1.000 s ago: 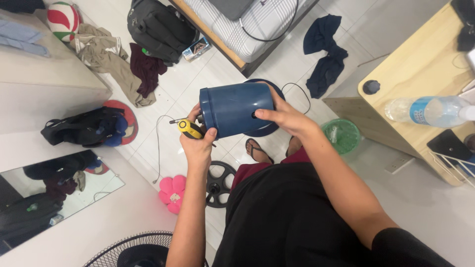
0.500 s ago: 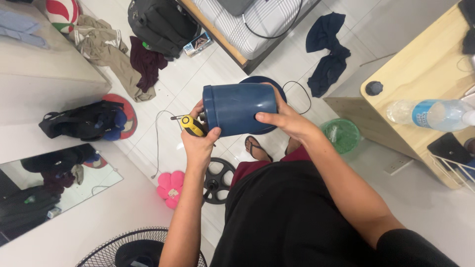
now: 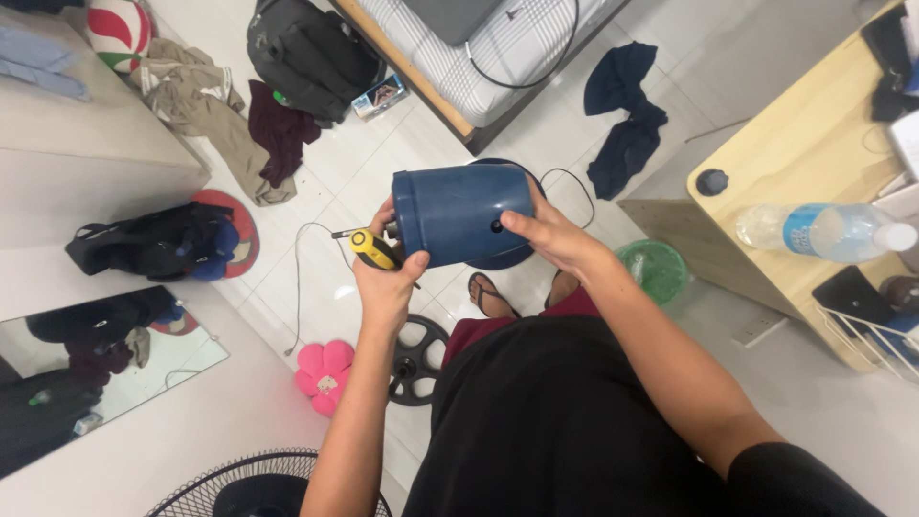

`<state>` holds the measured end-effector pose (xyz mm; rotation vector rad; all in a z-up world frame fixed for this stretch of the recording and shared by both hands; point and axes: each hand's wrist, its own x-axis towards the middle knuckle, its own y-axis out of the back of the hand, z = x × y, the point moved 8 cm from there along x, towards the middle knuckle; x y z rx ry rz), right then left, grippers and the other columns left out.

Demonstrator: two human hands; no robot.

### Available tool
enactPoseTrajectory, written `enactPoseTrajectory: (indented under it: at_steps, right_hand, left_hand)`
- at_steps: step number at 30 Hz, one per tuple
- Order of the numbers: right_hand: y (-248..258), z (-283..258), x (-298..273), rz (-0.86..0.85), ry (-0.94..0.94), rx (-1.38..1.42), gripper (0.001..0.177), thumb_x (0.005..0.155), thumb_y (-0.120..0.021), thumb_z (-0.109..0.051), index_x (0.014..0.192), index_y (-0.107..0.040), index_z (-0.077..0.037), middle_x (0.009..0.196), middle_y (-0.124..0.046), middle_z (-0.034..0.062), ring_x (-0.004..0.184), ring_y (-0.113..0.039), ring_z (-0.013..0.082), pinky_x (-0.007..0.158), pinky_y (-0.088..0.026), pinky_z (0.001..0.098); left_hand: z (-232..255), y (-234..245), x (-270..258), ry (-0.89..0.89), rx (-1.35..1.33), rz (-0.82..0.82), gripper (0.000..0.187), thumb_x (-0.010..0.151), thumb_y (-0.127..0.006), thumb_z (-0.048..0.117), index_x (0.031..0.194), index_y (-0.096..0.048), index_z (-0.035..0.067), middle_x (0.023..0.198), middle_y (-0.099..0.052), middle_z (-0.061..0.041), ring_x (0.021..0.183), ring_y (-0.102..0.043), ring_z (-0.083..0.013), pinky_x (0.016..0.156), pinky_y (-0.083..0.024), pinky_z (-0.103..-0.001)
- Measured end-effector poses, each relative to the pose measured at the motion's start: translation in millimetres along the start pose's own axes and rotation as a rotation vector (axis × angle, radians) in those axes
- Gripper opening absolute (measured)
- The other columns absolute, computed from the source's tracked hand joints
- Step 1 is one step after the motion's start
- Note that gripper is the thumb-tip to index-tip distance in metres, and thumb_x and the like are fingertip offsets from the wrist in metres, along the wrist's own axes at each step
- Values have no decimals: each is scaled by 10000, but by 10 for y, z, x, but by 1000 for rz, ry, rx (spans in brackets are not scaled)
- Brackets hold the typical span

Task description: The person uses a screwdriver to loosen and remove screws from the blue motor housing of a standing electric fan. They rotate the housing to access different screw locations and continue unscrewing components.

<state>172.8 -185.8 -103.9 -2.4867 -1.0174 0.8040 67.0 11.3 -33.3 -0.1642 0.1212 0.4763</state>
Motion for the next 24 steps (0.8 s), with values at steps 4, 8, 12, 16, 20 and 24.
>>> enactPoseTrajectory:
  at_steps: [4, 8, 12, 16, 20, 24]
  right_hand:
    - [6, 13, -20, 4, -13, -8, 1153, 785, -801, -568, 1627, -151, -121, 1610, -301, 186, 1533, -241, 338, 1217, -258, 466]
    - [-17, 89, -29, 5, -58, 2, 1193, 741, -780, -631, 1613, -114, -162, 1597, -261, 184, 1513, -242, 341, 1189, -302, 506]
    - [-10, 43, -49, -65, -37, 21, 1249, 714, -730, -746, 1633, -107, -175, 1642, -234, 153, 1534, -215, 302, 1214, -260, 486]
    - [-48, -69, -48, -134, -21, 202, 1210, 758, -656, -795, 1650, -171, -137, 1655, -287, 121, 1534, -282, 278, 1234, -266, 480]
    - [-41, -62, -56, -96, 4, 163, 1101, 810, -638, -756, 1625, -197, -160, 1622, -328, 89, 1513, -317, 244, 1233, -275, 475]
    - [-13, 84, -29, -19, -6, 137, 1036, 819, -610, -747, 1587, -211, -176, 1566, -365, 93, 1457, -367, 257, 1189, -333, 500]
  left_hand:
    - [-31, -13, 1, 14, -12, -11, 834, 777, -909, 315, 1400, -497, -55, 1569, -467, -157, 1289, -570, -224, 1044, -560, -382]
    - [-34, 26, -2, 11, 26, -7, 860, 765, -908, 354, 1407, -499, -46, 1574, -465, -153, 1316, -563, -222, 1054, -563, -374]
    - [-24, 23, -6, -16, -19, -39, 871, 779, -918, 376, 1408, -493, -51, 1569, -465, -159, 1345, -553, -216, 1075, -552, -357]
    - [-41, 67, -21, 28, 7, -21, 906, 759, -911, 375, 1454, -502, -39, 1506, -522, -166, 1229, -612, -224, 1009, -560, -343]
    - [-68, 40, -46, 26, -2, 2, 899, 753, -905, 379, 1436, -493, -36, 1509, -512, -135, 1221, -622, -210, 1001, -573, -336]
    - [-21, 11, -68, -67, -2, 6, 871, 786, -917, 353, 1430, -501, -59, 1553, -499, -133, 1242, -600, -205, 1035, -549, -332]
